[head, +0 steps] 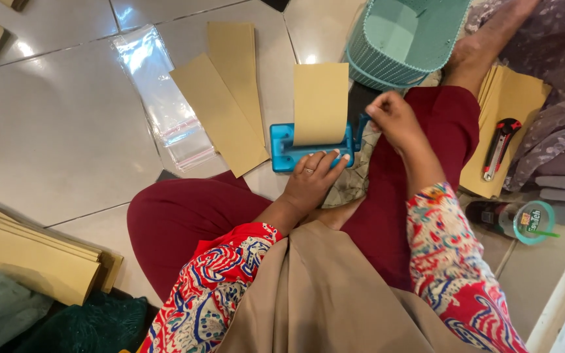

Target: A person sits on the floor and uses a manual blue crimping tool to process long strips of cardboard.

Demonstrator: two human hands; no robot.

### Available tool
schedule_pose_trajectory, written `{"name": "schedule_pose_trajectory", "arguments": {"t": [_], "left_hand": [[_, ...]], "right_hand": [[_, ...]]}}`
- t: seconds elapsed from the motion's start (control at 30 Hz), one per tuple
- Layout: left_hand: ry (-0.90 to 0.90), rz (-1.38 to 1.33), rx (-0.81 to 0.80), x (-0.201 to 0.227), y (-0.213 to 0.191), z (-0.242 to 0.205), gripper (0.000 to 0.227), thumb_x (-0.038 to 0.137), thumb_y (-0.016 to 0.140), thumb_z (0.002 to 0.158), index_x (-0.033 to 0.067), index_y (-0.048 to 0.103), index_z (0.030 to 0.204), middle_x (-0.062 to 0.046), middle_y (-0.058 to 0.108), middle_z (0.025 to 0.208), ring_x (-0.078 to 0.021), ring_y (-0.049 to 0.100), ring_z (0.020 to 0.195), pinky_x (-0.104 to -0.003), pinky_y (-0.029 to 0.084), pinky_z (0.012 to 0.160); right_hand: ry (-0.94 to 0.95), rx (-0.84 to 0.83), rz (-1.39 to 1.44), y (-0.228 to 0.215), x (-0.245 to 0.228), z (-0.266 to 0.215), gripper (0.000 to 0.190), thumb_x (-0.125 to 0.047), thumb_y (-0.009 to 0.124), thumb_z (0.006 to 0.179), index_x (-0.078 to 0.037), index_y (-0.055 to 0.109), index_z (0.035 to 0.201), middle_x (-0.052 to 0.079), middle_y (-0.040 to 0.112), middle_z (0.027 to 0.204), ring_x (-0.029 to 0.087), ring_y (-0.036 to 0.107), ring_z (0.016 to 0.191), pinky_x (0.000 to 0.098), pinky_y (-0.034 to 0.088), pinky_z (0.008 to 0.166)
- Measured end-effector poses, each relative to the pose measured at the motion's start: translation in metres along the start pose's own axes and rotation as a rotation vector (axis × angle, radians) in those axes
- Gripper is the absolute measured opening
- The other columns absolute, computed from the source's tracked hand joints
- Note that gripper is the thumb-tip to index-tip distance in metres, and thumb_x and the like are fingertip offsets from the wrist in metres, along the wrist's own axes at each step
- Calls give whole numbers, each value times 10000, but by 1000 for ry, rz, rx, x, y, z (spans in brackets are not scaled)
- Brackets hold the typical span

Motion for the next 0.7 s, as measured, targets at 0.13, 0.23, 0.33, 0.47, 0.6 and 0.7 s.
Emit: {"name": "schedule_pose_trajectory", "arguments": {"t": [0.13, 0.23, 0.33, 0.47, 0.6, 0.7], "left_hand": [[6, 18, 1, 0, -3, 3, 272, 195, 480, 1093, 225, 647, 1305, -52, 634, 1267, -231, 578, 1141, -368, 457, 986], [-1, 43, 22, 2, -5, 5, 267, 184, 491, 1089, 240, 658, 1291, -38, 640, 1243, -219, 581, 1120, -356, 458, 984], [1, 67, 35, 2, -7, 6, 267, 158, 500, 1087, 237, 661, 1285, -46, 644, 1232, -221, 585, 1105, -371, 459, 986], [-5, 58, 59, 3, -8, 7, 262, 135, 531, 1071, 245, 677, 1259, -36, 651, 1209, -208, 595, 1096, -366, 470, 973], [2, 58, 78, 1, -11, 10, 271, 117, 526, 1075, 241, 665, 1273, -43, 647, 1185, -208, 599, 1078, -354, 475, 971], [0, 61, 69, 2, -13, 11, 271, 139, 516, 1082, 241, 661, 1287, -50, 646, 1182, -214, 605, 1085, -358, 483, 971]], "right_hand": [[-27, 47, -81, 18, 72, 32, 173, -204, 733, 1049, -78, 617, 1027, 97, 642, 823, 186, 682, 628, 297, 603, 529], [-26, 97, -348, 27, 113, 26, 204, -264, 731, 1038, -74, 691, 976, 126, 684, 780, 238, 706, 613, 342, 580, 484], [-65, 35, -669, 32, 110, 2, 200, -304, 634, 1052, -128, 723, 1085, 191, 710, 921, 407, 708, 924, 517, 568, 777], [-118, -112, -864, 31, 101, -25, 225, -126, 632, 912, -99, 698, 1125, 188, 710, 1000, 411, 699, 1038, 501, 560, 917], [-101, -271, -888, 26, 84, -49, 406, -170, 655, 925, 45, 629, 1268, 299, 674, 1160, 501, 642, 1135, 564, 516, 990], [-65, -307, -931, 30, 57, -75, 455, -266, 690, 915, 77, 636, 1209, 346, 662, 1123, 527, 634, 1114, 596, 514, 978]]}}
Point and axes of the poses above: each hand's wrist, its own z-axis towards the middle knuckle, its own y-axis out of the palm, x = y × z, the point moved 1 cm from there along z, towards the middle knuckle
